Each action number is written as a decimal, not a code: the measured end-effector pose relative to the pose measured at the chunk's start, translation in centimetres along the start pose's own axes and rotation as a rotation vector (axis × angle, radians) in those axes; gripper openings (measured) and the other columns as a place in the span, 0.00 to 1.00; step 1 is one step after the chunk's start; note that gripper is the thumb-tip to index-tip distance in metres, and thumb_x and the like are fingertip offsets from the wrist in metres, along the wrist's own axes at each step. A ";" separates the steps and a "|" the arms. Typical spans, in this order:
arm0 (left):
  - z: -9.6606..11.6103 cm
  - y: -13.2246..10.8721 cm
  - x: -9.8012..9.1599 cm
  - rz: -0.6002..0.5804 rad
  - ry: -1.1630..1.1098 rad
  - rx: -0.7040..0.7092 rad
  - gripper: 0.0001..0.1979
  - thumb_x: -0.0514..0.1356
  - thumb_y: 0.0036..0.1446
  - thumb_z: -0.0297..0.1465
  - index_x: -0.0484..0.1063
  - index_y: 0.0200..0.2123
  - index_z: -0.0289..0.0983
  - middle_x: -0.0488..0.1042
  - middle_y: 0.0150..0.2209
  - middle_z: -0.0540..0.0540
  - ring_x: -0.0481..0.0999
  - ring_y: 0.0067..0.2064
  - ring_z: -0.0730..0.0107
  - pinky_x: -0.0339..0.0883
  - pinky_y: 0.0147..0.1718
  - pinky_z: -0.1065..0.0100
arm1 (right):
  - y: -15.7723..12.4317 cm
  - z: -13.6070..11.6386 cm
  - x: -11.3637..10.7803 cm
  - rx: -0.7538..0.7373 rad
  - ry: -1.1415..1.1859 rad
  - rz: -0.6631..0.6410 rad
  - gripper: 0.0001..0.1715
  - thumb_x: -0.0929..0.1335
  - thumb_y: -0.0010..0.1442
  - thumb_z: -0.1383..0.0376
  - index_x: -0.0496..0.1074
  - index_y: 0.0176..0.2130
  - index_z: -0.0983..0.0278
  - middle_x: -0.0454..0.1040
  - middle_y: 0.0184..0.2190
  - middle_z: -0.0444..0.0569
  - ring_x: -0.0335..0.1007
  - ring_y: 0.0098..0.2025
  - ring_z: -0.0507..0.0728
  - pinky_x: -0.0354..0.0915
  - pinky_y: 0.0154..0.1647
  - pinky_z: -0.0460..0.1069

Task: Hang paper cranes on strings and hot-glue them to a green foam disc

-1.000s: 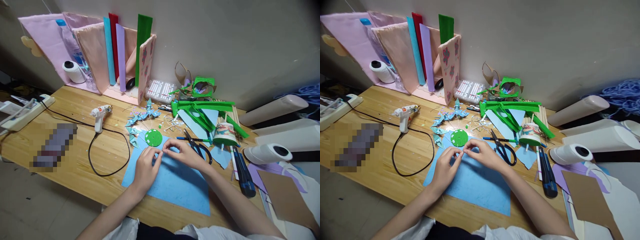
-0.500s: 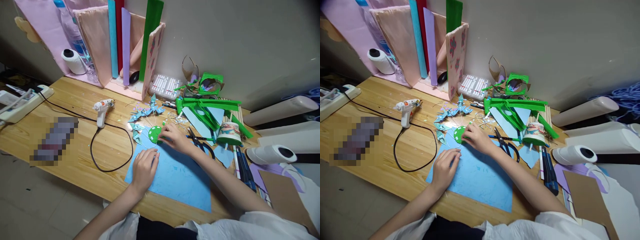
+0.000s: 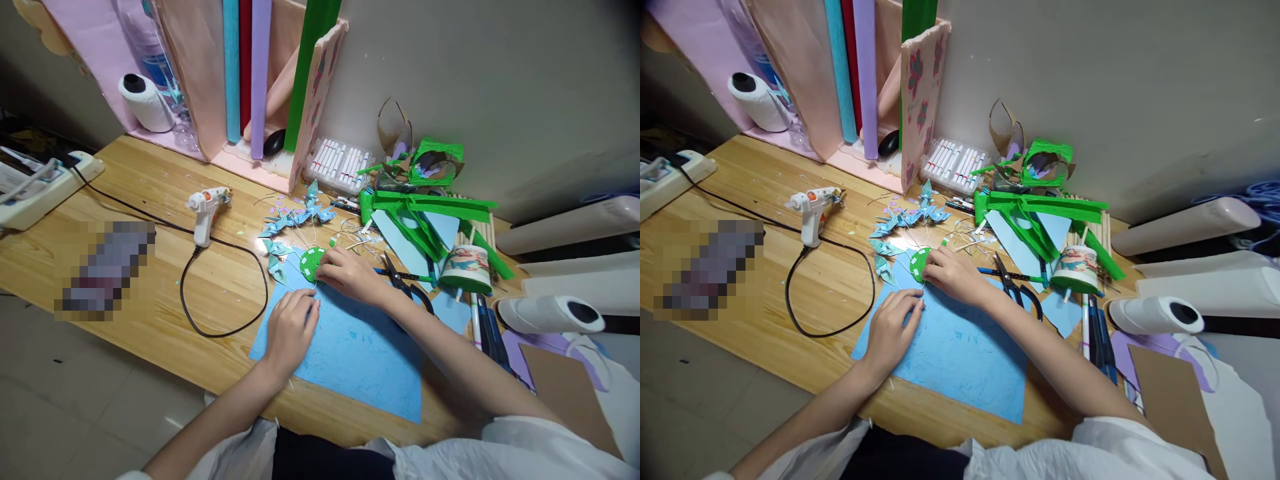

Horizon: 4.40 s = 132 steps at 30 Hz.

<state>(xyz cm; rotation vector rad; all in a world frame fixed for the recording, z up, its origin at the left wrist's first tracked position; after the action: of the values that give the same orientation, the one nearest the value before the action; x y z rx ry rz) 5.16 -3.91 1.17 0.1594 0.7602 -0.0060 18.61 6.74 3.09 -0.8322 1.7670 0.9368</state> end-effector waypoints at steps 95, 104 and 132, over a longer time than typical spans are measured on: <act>-7.1 7.8 -6.1 0.152 0.176 0.050 0.30 0.54 0.51 0.20 0.54 0.57 0.39 0.64 0.48 0.40 0.66 0.53 0.60 0.63 0.50 0.58 | -0.4 -2.6 4.0 0.747 0.093 0.362 0.38 0.72 0.47 0.59 0.59 0.53 0.67 0.66 0.47 0.58 0.60 0.51 0.66 0.59 0.52 0.59; -7.9 4.0 -10.3 0.365 0.222 0.155 0.16 0.53 0.57 0.29 0.62 0.49 0.39 0.64 0.47 0.42 0.66 0.51 0.60 0.63 0.50 0.57 | -0.1 -3.4 3.0 0.583 0.022 0.479 0.18 0.60 0.63 0.63 0.61 0.52 0.63 0.66 0.47 0.55 0.61 0.51 0.61 0.60 0.51 0.57; -12.1 2.8 -12.9 0.772 0.088 -0.142 0.10 0.54 0.53 0.27 0.65 0.40 0.37 0.66 0.41 0.44 0.67 0.42 0.65 0.63 0.37 0.65 | 7.4 4.5 -0.8 0.472 0.223 0.860 0.08 0.65 0.57 0.65 0.72 0.36 0.65 0.74 0.32 0.50 0.69 0.34 0.55 0.65 0.37 0.49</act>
<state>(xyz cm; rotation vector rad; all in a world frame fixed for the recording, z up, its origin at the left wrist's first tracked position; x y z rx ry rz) -12.31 -0.07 1.83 0.3104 0.7445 0.7899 14.51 14.28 4.29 0.1757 2.4671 0.8934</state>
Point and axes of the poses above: each hand's wrist, its own y-axis towards the middle knuckle, its own x-axis out of the palm, z = x × y, the point moved 2 cm from there along y, towards the middle knuckle
